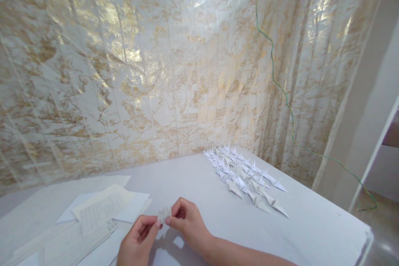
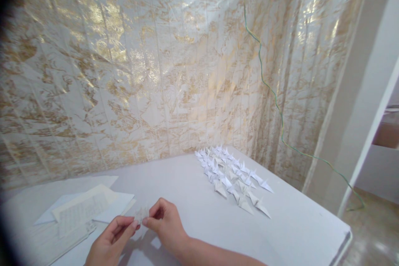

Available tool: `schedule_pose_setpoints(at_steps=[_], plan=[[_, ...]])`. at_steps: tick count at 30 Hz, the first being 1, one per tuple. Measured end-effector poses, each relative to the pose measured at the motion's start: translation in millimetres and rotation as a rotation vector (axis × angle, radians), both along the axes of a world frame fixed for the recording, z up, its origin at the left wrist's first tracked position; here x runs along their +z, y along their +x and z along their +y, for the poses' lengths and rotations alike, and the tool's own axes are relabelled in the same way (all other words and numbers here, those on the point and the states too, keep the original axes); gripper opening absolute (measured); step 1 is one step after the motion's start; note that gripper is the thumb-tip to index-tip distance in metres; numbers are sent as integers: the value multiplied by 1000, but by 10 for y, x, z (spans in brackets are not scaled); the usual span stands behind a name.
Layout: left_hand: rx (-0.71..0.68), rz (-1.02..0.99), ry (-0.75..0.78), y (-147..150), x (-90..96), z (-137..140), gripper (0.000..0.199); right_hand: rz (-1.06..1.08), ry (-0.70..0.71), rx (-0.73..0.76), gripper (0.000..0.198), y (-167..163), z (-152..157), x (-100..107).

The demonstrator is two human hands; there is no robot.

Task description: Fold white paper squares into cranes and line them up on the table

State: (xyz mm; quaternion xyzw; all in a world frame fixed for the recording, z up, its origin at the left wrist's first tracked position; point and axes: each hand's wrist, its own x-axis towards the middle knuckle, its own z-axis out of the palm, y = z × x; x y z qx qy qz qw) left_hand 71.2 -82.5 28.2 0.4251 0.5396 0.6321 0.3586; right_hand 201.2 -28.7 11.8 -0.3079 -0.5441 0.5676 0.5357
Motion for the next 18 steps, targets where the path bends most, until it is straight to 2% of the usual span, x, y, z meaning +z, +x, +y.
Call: schedule_pose_setpoints(at_steps=[9,15,18], plan=[[38,73,18,-34,1,-16,42,33,-80,128,41,-13,6,-46],[-11,79,75,-11,-73,10,44,116,-10,100,41,14,21,47],[-31,59,52,-1,-108,35,46,116,34,90,35,38,-2,119]])
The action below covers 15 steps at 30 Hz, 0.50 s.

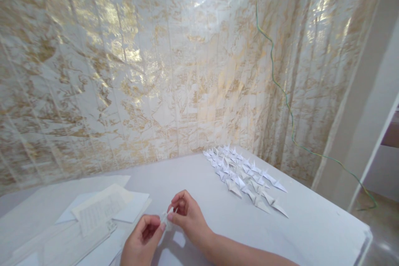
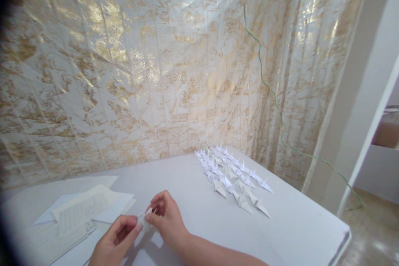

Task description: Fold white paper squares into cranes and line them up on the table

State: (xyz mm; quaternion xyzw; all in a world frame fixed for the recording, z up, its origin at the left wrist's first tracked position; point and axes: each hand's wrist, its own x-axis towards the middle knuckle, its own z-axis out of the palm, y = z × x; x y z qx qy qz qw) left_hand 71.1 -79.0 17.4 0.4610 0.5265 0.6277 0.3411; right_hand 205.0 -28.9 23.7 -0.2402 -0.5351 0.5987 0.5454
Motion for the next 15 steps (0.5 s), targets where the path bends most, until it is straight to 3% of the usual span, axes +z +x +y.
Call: schedule_pose_setpoints(at_steps=[10,15], plan=[[-203,89,-161,4,-15,-17,45,-27,64,-2,22,15,-85,58],[-295,120,-208,-93,-16,43,49,-100,46,-9,32,53,-59,70]])
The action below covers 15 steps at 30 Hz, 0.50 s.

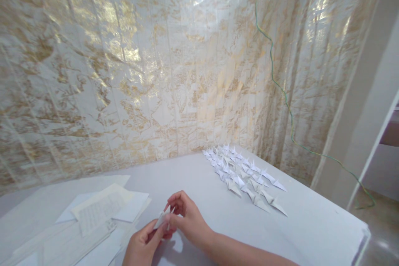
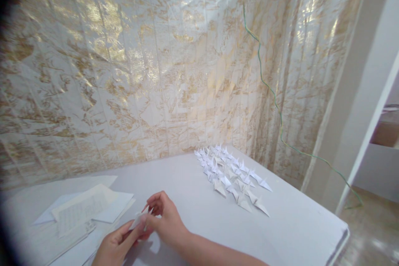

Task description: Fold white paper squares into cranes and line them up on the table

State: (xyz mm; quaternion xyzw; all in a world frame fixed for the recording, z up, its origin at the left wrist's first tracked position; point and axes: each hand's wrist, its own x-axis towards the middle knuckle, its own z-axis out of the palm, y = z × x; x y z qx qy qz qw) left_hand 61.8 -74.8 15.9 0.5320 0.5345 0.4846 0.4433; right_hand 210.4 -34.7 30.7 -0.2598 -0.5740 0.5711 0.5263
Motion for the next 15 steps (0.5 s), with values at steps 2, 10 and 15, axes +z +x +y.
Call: schedule_pose_setpoints(at_steps=[2,10,15], plan=[[-35,3,3,-9,-3,16,50,-84,-40,3,35,3,18,-12],[-16,-27,1,80,-25,-35,55,-77,-164,92,46,-25,75,-59],[-69,9,5,36,57,-60,57,-72,-143,71,40,10,104,-40]])
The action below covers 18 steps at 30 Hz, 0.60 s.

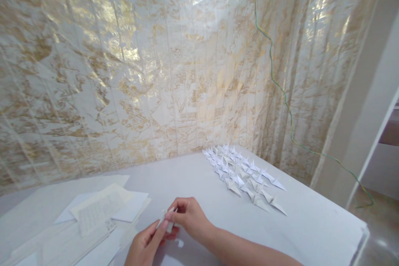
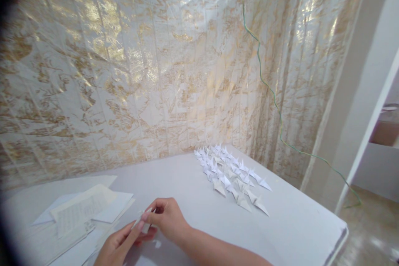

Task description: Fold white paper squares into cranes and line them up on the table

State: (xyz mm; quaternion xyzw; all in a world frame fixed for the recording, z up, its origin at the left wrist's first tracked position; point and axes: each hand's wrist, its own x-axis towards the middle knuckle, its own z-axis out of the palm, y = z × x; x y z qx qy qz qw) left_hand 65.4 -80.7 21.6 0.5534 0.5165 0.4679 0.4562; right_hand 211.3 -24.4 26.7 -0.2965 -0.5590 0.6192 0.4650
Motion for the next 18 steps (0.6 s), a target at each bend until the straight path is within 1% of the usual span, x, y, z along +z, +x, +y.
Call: schedule_pose_setpoints(at_steps=[3,7,11,14,18], plan=[[0,39,33,-23,34,-10,56,-2,16,-12,35,24,5,31],[50,35,70,19,11,-24,54,5,12,-20,38,34,4,54],[61,-38,32,76,-57,-9,59,0,8,-36,41,15,11,34],[66,-85,-7,94,-95,9,63,-22,32,-59,41,4,18,6],[53,-89,-9,117,-76,-5,53,-44,80,-99,42,1,25,-37]])
